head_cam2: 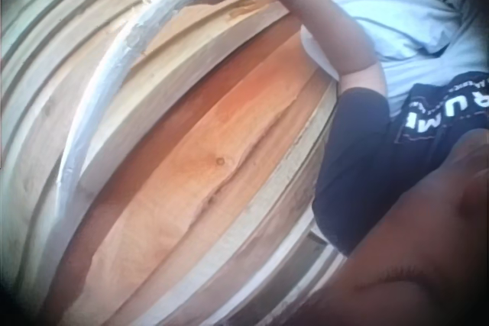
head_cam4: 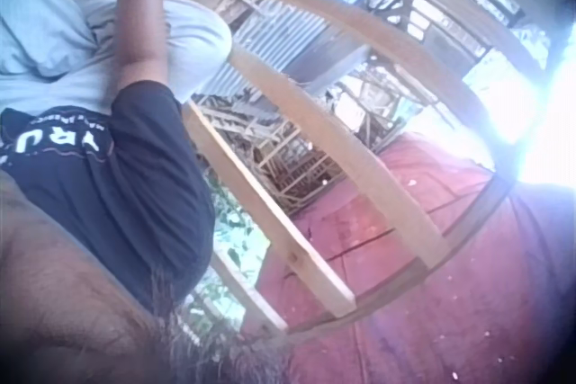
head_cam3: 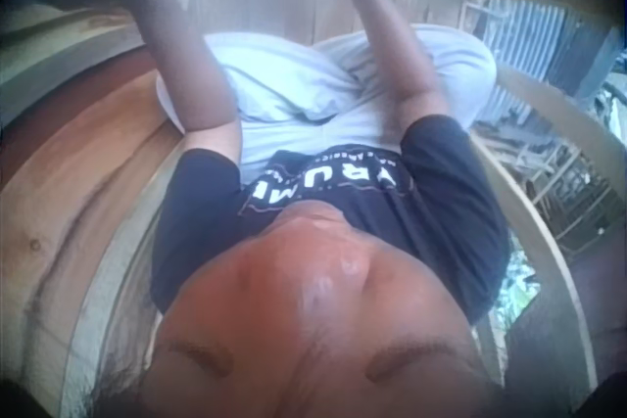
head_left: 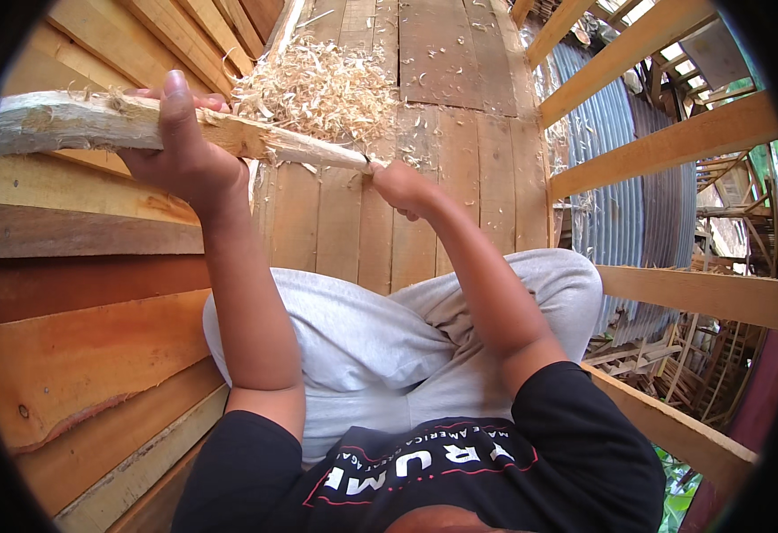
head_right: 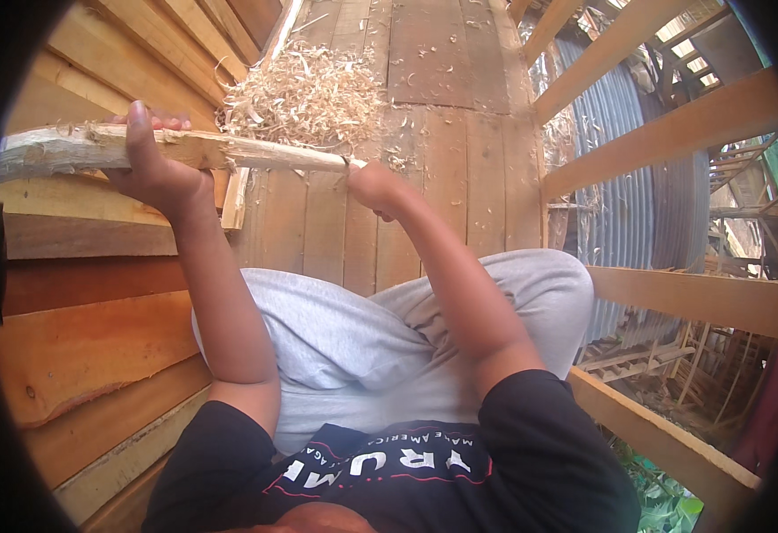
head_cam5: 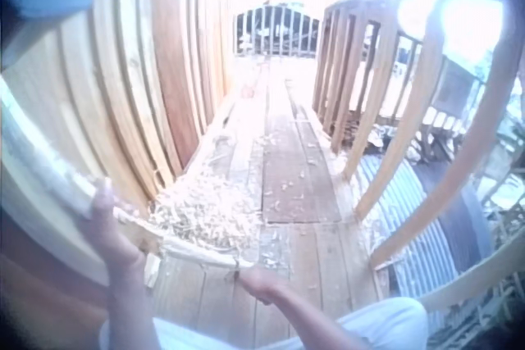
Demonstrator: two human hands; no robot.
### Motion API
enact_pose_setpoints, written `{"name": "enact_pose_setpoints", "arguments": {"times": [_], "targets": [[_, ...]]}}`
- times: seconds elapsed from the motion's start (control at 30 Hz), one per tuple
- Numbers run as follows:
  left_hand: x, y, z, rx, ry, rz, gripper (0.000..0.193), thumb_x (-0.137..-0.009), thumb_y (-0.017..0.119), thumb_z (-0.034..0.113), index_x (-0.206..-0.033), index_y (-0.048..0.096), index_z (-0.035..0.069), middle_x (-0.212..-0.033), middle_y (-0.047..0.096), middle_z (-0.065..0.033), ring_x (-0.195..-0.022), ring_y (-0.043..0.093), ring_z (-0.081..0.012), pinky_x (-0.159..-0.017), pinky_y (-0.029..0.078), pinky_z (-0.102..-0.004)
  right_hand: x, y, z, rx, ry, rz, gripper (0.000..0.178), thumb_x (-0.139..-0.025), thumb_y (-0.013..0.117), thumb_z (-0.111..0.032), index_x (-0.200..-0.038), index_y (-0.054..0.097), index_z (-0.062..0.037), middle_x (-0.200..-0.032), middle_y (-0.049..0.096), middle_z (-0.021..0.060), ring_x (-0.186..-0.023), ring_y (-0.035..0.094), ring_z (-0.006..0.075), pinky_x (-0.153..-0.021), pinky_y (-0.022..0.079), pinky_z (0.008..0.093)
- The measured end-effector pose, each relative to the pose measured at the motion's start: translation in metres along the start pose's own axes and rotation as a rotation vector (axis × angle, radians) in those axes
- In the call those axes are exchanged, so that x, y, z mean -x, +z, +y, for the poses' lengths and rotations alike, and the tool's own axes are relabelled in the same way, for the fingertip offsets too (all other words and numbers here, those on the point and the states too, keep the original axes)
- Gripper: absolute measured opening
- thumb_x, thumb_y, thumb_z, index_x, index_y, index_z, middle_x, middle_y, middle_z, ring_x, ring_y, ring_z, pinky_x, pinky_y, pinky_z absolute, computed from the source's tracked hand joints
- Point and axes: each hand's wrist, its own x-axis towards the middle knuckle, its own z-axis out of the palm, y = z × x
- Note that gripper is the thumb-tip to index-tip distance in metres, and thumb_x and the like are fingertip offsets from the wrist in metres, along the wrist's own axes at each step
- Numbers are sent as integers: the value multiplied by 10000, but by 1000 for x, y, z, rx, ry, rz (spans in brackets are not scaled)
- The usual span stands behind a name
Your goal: The person sits cross-legged on a wooden floor and uses a knife to carve a long piece of wood. They repeatedly shave off thin layers of wood, creating wood shavings that accumulate on the floor.
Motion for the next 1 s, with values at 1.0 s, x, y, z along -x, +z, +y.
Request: {"name": "enact_pose_setpoints", "arguments": {"times": [1.0], "targets": [[-11,-8,25,116,-122,5,164,-784,621,95,-894,500,101,-651,463,-20,-576,467,-138,-564,422,-329,-19,-71,70,355,-111,552,275,-781,721,-196,-973,671,-5,-947,686,209,-919,657,350,-792,505,413]]}}
